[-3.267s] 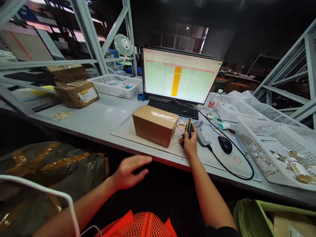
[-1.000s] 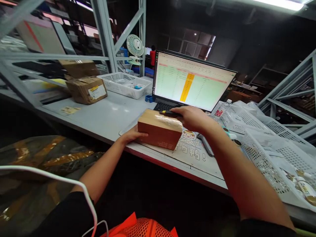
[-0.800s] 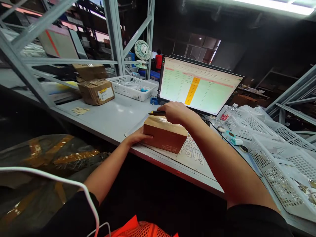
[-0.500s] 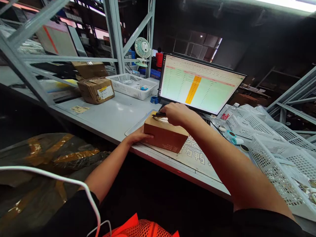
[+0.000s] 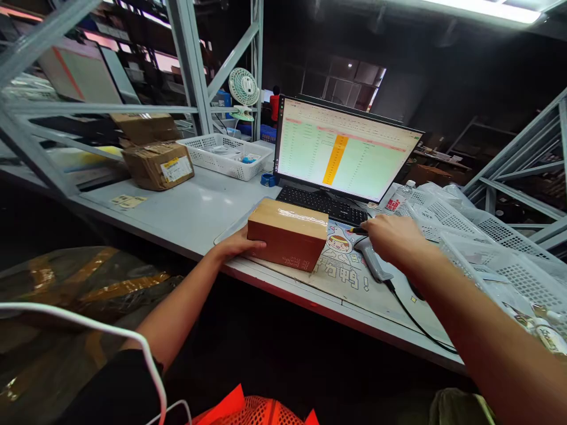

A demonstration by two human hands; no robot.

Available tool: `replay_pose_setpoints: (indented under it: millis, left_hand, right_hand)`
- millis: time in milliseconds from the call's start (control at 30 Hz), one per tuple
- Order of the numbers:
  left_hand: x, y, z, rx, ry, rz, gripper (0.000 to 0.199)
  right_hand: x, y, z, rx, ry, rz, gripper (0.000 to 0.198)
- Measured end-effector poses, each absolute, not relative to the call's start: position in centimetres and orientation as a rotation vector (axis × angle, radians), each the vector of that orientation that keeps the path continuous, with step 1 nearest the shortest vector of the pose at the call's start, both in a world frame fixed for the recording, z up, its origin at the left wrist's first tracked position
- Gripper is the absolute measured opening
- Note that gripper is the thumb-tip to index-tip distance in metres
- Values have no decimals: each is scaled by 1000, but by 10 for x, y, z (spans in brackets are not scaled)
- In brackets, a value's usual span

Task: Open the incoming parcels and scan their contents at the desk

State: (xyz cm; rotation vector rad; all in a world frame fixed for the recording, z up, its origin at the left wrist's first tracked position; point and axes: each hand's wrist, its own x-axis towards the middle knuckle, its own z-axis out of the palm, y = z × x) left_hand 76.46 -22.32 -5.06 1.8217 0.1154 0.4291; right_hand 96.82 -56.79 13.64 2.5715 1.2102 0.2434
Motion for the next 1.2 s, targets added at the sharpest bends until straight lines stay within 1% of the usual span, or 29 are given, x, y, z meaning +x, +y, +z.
replay_pose_setpoints:
  millis: [33, 67, 133, 167, 200, 267, 333, 400, 500, 633, 667, 700, 767, 833, 900, 967, 1033, 1133, 1200]
  left_hand:
    - [761, -228, -41, 1893, 154, 543, 113]
    - [756, -234, -28, 1983, 189, 694, 109]
    - [750, -255, -1, 2203, 195, 1001, 88]
    - [748, -267, 12, 2335, 158, 1088, 76]
    - [748, -279, 22, 2468, 115, 1123, 67]
    - [752, -301, 31, 2687, 79, 1107, 58]
    - [762, -315, 26, 2808, 125, 1116, 55]
    - [773, -319, 14, 2844, 174, 1185, 48]
    - [785, -315, -3, 2814, 204, 1307, 37]
    - [791, -313, -6, 2771, 240, 1396, 36]
    - [791, -313, -6, 2765, 238, 1408, 36]
    - [791, -314, -5, 2760, 232, 1420, 35]
    - [791, -313, -5, 2756, 218, 1447, 33]
    - [791, -312, -6, 2756, 204, 1479, 32]
    - [792, -311, -8, 2756, 193, 1502, 33]
    - [793, -311, -10, 2761, 196, 1501, 32]
    - [791, -313, -10, 2768, 205, 1488, 30]
    - [786, -316, -4, 2781, 206, 1454, 30]
    - [785, -315, 7, 2831, 189, 1364, 33]
  right_hand:
    - [969, -575, 124, 2588, 1151, 228, 58]
    - [969, -579, 108, 2608, 1101, 200, 61]
    - [965, -580, 72, 2689, 1041, 168, 60]
    - [962, -579, 52, 2739, 1015, 150, 58]
    - [959, -576, 31, 2786, 984, 126, 58]
    - [952, -572, -7, 2852, 971, 79, 60]
    - [947, -569, -36, 2895, 995, 56, 60]
    - [947, -570, -49, 2919, 1036, 34, 57]
    - [957, -567, -33, 3002, 1144, 79, 49]
    - [978, -533, 29, 3228, 1602, 374, 44]
    - [980, -518, 43, 3226, 1742, 395, 43]
    - [982, -502, 54, 3193, 1854, 362, 42]
    - [980, -470, 69, 3086, 1942, 167, 47]
    - [975, -447, 74, 2953, 1931, -45, 54]
    - [970, -436, 77, 2815, 1925, -95, 55]
    - [967, -435, 82, 2683, 1941, -32, 52]
    - [970, -435, 90, 2662, 1836, 91, 53]
    - [984, -427, 100, 2815, 1573, 249, 57]
    - [998, -415, 99, 2954, 1485, 176, 61]
